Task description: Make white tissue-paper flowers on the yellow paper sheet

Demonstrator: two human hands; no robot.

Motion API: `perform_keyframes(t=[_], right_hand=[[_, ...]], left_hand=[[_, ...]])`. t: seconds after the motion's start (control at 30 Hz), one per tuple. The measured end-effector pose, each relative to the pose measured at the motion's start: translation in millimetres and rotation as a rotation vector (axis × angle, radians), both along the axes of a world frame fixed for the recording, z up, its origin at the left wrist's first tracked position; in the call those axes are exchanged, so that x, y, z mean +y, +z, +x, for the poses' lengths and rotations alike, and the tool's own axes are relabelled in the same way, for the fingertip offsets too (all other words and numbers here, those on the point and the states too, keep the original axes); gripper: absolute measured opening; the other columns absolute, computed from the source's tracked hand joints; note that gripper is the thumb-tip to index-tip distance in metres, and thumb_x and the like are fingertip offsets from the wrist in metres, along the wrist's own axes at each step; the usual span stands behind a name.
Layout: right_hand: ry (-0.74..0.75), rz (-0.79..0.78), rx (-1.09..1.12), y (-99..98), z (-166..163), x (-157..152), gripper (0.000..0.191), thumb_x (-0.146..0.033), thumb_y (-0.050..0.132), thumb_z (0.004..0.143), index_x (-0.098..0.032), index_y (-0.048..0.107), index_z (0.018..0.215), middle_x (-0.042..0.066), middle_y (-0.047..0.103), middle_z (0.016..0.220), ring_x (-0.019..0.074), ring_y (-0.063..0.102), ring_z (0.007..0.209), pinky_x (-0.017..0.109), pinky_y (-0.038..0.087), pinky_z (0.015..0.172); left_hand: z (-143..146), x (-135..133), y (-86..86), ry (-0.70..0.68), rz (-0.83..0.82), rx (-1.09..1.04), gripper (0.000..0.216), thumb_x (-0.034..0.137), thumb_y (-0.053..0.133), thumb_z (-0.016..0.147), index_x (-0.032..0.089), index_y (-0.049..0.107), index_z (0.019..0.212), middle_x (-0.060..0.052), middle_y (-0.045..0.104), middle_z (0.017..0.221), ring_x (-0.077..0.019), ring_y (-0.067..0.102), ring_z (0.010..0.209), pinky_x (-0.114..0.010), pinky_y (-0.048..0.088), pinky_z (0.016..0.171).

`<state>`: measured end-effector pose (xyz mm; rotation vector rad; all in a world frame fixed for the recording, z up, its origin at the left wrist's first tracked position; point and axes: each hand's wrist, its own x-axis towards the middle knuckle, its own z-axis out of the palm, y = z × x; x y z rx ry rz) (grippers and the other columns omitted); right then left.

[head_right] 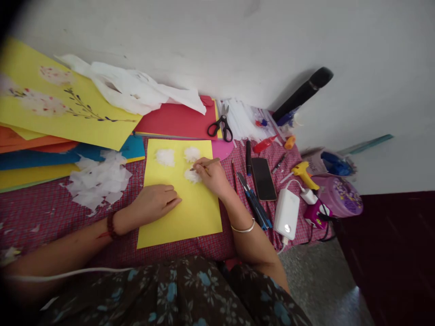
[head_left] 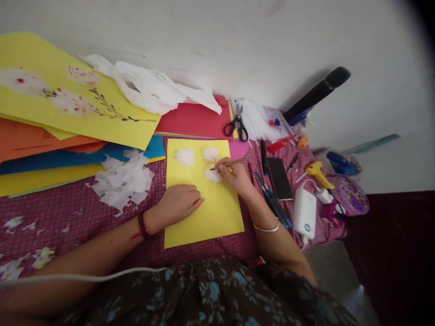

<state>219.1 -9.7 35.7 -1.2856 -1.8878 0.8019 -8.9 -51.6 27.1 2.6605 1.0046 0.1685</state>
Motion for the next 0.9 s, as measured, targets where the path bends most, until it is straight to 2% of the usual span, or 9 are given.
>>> perform_keyframes(t=[0.17,0.3,0.4,0.53,0.67,0.8,0.9], right_hand=[[-0.006,-0.018,0.018,-3.6,4,-1,0.022,-0.029,0.05,0.093,-0.018,0.066,0.083,0.004,0.067,0.076,0.0158,0.061,0.067,0.028,0.044,0.063],[-0.178,0.045,0.176,-11.2,6,-1,0.022,-0.034,0.051,0.093,-0.019,0.065,0.087,0.003,0.068,0.075,0.0171,0.064,0.071,0.03,0.048,0.069],[-0.254,0.091,0.188,-16.1,7,1,0.02,-0.034,0.052,0.092,-0.02,0.065,0.088,0.003,0.068,0.074,0.0181,0.064,0.073,0.031,0.048,0.071],[-0.19,0.133,0.056,-16.4,7,2,0.018,-0.027,0.05,0.091,-0.019,0.065,0.085,0.005,0.07,0.079,0.0182,0.064,0.074,0.031,0.047,0.07],[-0.127,0.129,-0.045,-10.6,7,2,0.022,-0.026,0.048,0.091,-0.019,0.063,0.078,0.005,0.069,0.075,0.0169,0.061,0.066,0.03,0.044,0.064],[-0.084,0.12,-0.058,-9.0,6,1,0.025,-0.028,0.047,0.091,-0.018,0.062,0.074,0.005,0.069,0.075,0.0164,0.06,0.066,0.029,0.044,0.063],[-0.107,0.114,0.009,-10.3,7,1,0.026,-0.029,0.046,0.092,-0.018,0.062,0.076,0.005,0.069,0.076,0.0162,0.061,0.067,0.029,0.045,0.063]], left_hand=[[-1,-1,1.1,0.01,0.005,0.004,0.035,0.033,0.046,0.1,0.015,0.065,0.076,-0.006,0.066,0.078,-0.0202,0.06,0.073,-0.032,0.036,0.061],[-1,0,0.9,0.011,0.019,0.007,0.034,0.033,0.047,0.099,0.016,0.065,0.076,-0.005,0.065,0.077,-0.0198,0.06,0.072,-0.032,0.035,0.061],[-1,-1,0.5,0.014,0.034,0.004,0.034,0.033,0.047,0.099,0.016,0.065,0.075,-0.005,0.065,0.077,-0.0199,0.06,0.072,-0.032,0.035,0.06],[-2,-1,0.4,0.008,0.045,0.008,0.033,0.032,0.048,0.099,0.016,0.064,0.074,-0.005,0.064,0.076,-0.0193,0.059,0.071,-0.032,0.034,0.06],[-1,0,-0.6,0.008,0.053,0.015,0.035,0.032,0.047,0.099,0.016,0.063,0.073,-0.005,0.064,0.075,-0.0192,0.058,0.071,-0.032,0.033,0.06],[-1,1,-0.9,0.006,0.054,0.019,0.037,0.032,0.046,0.099,0.016,0.062,0.071,-0.004,0.063,0.073,-0.0186,0.058,0.07,-0.032,0.032,0.06],[-1,1,0.8,0.001,0.052,0.018,0.036,0.032,0.046,0.099,0.016,0.062,0.071,-0.004,0.062,0.073,-0.0182,0.057,0.07,-0.031,0.032,0.06]])
